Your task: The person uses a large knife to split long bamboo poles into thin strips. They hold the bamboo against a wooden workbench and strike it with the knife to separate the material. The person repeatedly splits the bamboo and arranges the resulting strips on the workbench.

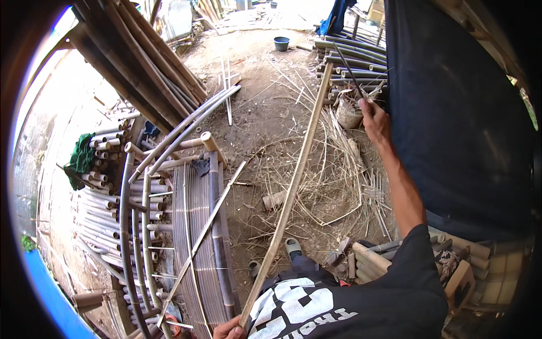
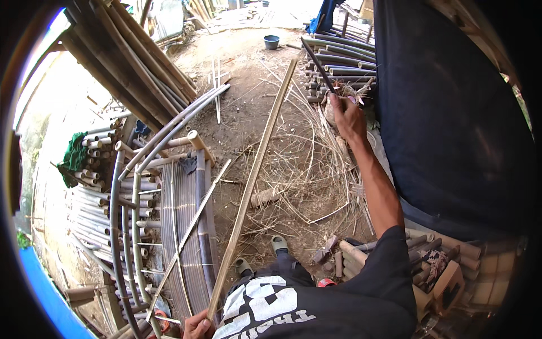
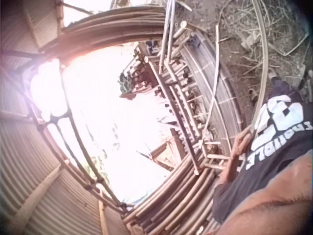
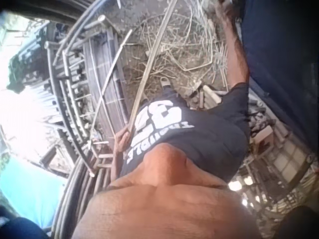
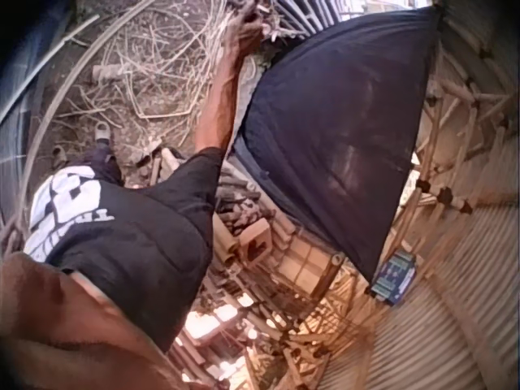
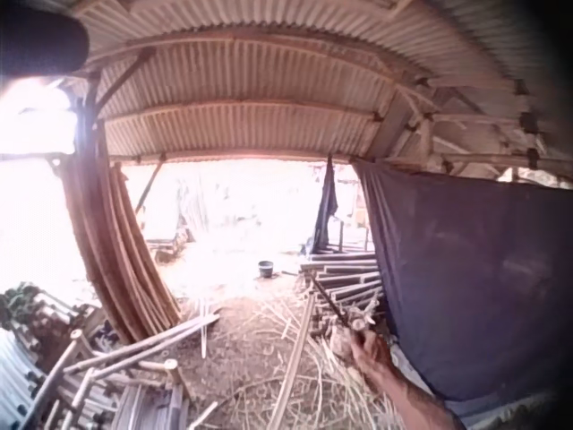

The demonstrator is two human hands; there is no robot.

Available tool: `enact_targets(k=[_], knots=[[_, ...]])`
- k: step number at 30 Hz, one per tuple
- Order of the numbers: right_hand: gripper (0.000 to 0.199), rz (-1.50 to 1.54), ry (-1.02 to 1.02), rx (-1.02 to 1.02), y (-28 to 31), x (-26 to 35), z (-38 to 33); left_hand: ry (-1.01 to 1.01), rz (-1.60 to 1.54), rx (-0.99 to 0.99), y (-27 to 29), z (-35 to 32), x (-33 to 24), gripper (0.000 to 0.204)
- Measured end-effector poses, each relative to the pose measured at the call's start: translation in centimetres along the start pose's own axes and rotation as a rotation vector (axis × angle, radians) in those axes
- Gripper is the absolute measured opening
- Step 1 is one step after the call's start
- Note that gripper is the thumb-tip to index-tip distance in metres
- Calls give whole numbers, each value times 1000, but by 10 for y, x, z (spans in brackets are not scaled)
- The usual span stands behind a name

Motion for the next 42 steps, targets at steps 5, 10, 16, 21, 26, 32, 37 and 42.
enact_targets(k=[5, 10, 16, 21, 26, 32, 37, 42], knots=[[61, -36, 428, 330, -85, 90, -78, 42, 119, -157, -19, 37, -21, 38], [61, 49, 393, 402, -117, 74, -73, -39, 74, -127, -60, 73, -38, 39], [67, 65, 221, 279, -74, 18, 14, -68, 100, -104, -83, 54, 1, 40], [65, 409, -150, 156, -25, -80, 92, -240, 615, -271, -64, 55, -13, 31], [46, 884, -256, 532, -121, -23, -19, -387, 768, -757, 13, 126, -51, 26], [28, 1184, -487, 1036, -232, 87, -209, -468, 749, -959, 102, 231, -124, 30], [31, 1484, -641, 773, -271, 109, -217, -514, -2, -588, 31, 285, -118, 32], [24, 1517, -727, 462, -262, 97, -172, -321, -128, -419, -27, 276, -95, 47]])
Point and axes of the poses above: each hand's wrist, its own z-axis towards the middle knuckle, its own y-axis out of the back of the hand, x = y × z, the point moved 9 cm from there along z, towards the middle knuckle, and after that the axes turned 11 degrees about x, right-handed, at the moved point
